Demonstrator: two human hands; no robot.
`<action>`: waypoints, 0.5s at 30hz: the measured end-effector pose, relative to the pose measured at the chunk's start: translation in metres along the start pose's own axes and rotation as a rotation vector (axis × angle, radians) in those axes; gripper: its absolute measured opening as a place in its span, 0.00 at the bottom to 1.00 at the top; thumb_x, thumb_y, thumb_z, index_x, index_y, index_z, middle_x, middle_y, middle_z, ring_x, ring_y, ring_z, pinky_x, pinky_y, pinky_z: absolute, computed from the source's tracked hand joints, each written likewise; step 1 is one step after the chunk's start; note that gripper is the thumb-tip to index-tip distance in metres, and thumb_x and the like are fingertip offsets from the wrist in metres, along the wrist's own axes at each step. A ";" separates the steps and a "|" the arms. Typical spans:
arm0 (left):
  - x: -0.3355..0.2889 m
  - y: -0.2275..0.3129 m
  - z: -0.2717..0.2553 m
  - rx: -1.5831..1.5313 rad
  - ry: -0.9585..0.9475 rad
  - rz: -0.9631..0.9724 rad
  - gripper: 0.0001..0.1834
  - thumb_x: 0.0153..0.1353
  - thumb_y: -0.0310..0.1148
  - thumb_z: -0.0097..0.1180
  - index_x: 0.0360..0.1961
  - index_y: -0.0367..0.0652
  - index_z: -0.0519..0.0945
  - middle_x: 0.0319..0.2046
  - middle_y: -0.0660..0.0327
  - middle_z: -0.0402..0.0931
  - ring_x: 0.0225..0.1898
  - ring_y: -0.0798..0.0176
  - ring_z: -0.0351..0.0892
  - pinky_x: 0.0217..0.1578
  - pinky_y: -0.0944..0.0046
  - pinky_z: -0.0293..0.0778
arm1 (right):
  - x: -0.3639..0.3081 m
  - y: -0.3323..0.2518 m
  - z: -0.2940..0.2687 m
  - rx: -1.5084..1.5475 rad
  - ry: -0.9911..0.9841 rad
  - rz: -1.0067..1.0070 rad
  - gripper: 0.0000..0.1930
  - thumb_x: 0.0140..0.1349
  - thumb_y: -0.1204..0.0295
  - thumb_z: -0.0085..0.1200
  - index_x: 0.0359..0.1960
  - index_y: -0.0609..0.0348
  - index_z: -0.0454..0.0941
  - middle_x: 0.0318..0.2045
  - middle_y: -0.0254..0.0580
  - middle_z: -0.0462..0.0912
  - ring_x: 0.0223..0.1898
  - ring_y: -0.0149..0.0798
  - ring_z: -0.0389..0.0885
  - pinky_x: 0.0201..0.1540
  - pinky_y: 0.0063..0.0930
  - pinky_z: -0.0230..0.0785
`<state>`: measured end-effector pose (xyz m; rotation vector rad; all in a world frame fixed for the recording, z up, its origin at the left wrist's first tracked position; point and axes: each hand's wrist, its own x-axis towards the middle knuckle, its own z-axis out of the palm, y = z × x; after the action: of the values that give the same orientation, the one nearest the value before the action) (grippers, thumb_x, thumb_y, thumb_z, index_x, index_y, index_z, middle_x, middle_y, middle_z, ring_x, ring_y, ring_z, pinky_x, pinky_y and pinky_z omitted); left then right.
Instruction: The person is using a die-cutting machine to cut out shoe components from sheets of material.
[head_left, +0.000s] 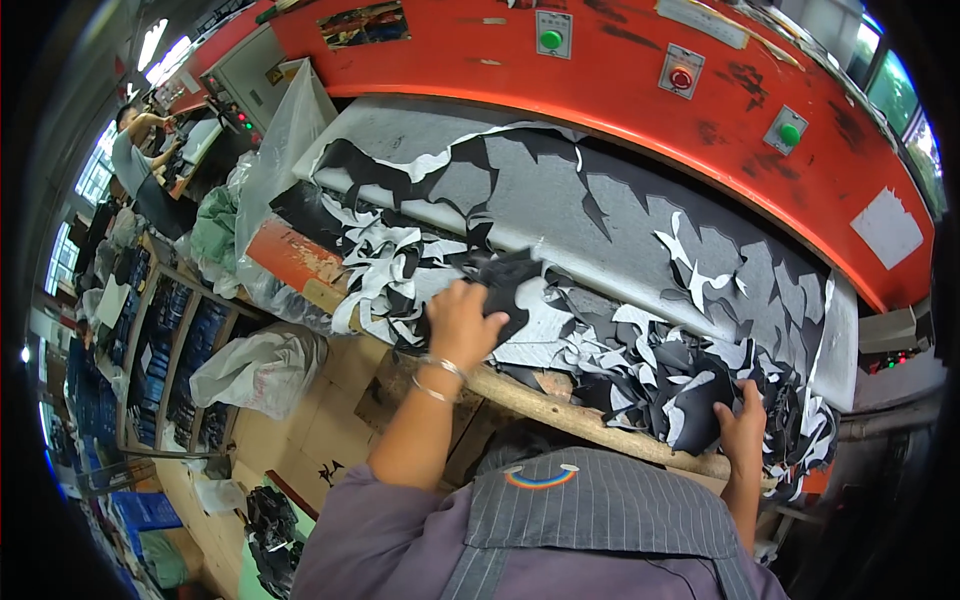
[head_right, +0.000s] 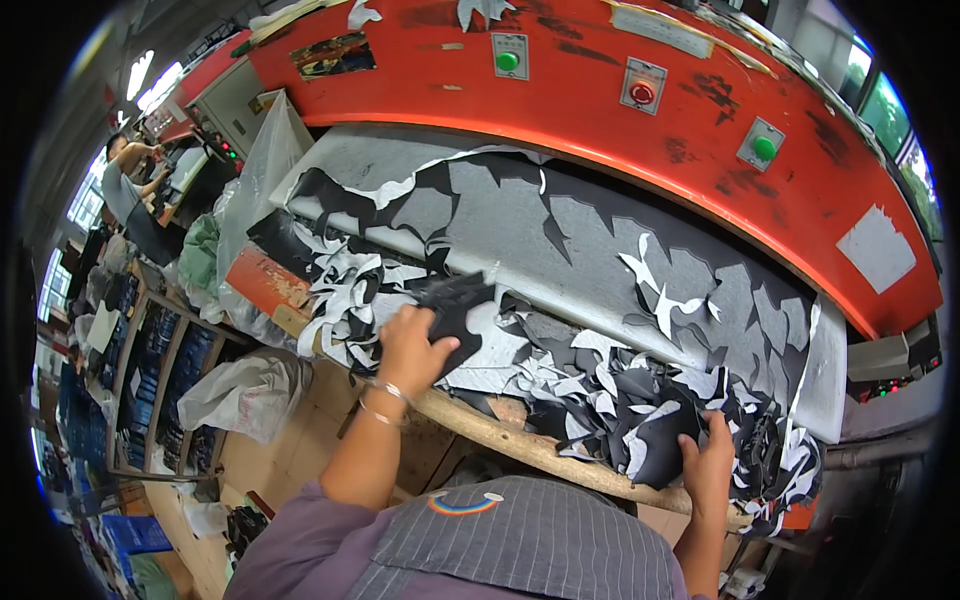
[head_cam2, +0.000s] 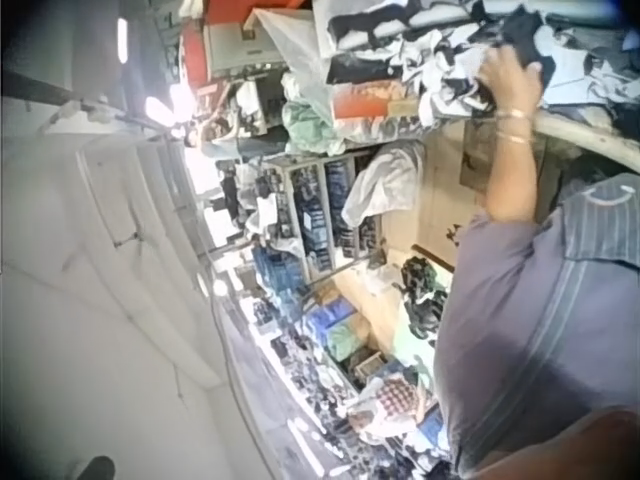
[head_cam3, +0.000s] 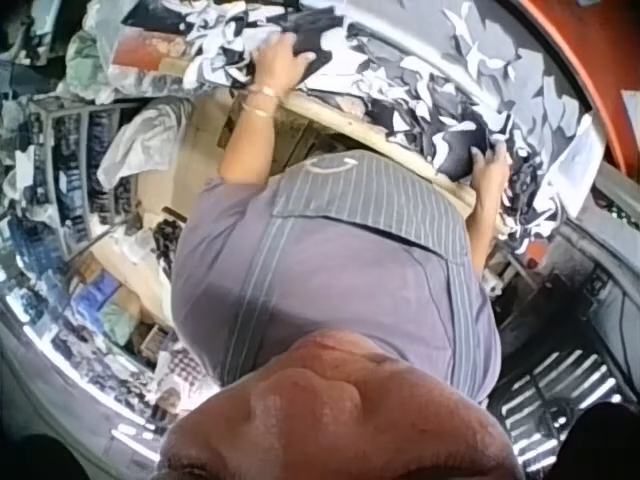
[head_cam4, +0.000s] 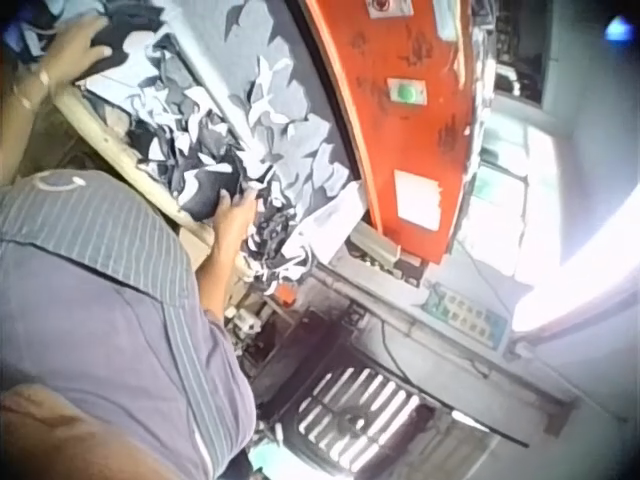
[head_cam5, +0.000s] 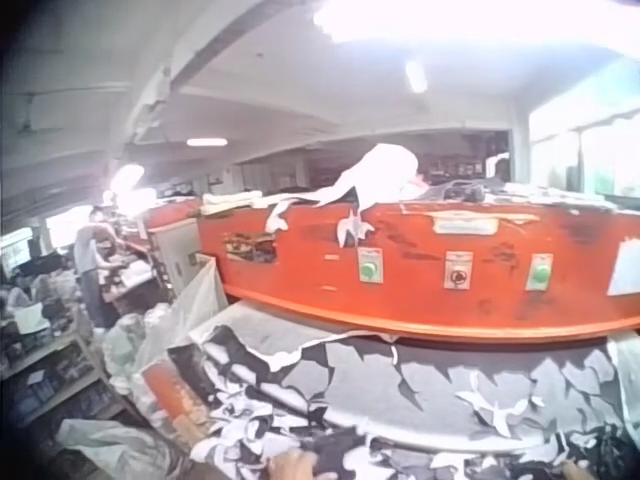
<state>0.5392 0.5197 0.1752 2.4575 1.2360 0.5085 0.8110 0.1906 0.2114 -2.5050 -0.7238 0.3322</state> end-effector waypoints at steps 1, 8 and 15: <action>-0.010 0.011 -0.001 -0.034 0.015 0.107 0.17 0.46 0.31 0.65 0.39 0.41 0.77 0.45 0.53 0.72 0.48 0.47 0.71 0.51 0.50 0.65 | -0.002 0.004 -0.004 -0.003 0.002 -0.005 0.24 0.47 0.80 0.62 0.48 0.62 0.70 0.50 0.55 0.72 0.51 0.53 0.72 0.53 0.38 0.63; -0.068 0.020 0.001 -0.241 0.321 0.445 0.17 0.38 0.17 0.56 0.34 0.42 0.77 0.46 0.56 0.77 0.43 0.51 0.76 0.44 0.52 0.71 | 0.009 -0.076 -0.038 0.909 -0.022 -0.218 0.46 0.46 0.73 0.63 0.68 0.64 0.52 0.54 0.53 0.72 0.53 0.39 0.74 0.57 0.30 0.64; -0.066 -0.006 -0.011 -0.152 0.355 0.450 0.11 0.44 0.23 0.57 0.31 0.46 0.79 0.45 0.67 0.80 0.48 0.58 0.75 0.51 0.54 0.66 | 0.094 -0.166 0.049 1.282 -0.684 -0.185 0.21 0.56 0.73 0.61 0.50 0.66 0.70 0.42 0.43 0.80 0.44 0.37 0.79 0.51 0.32 0.70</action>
<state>0.4934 0.4706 0.1716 2.5830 0.7070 1.1533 0.7994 0.3832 0.2498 -1.0800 -0.6429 1.1633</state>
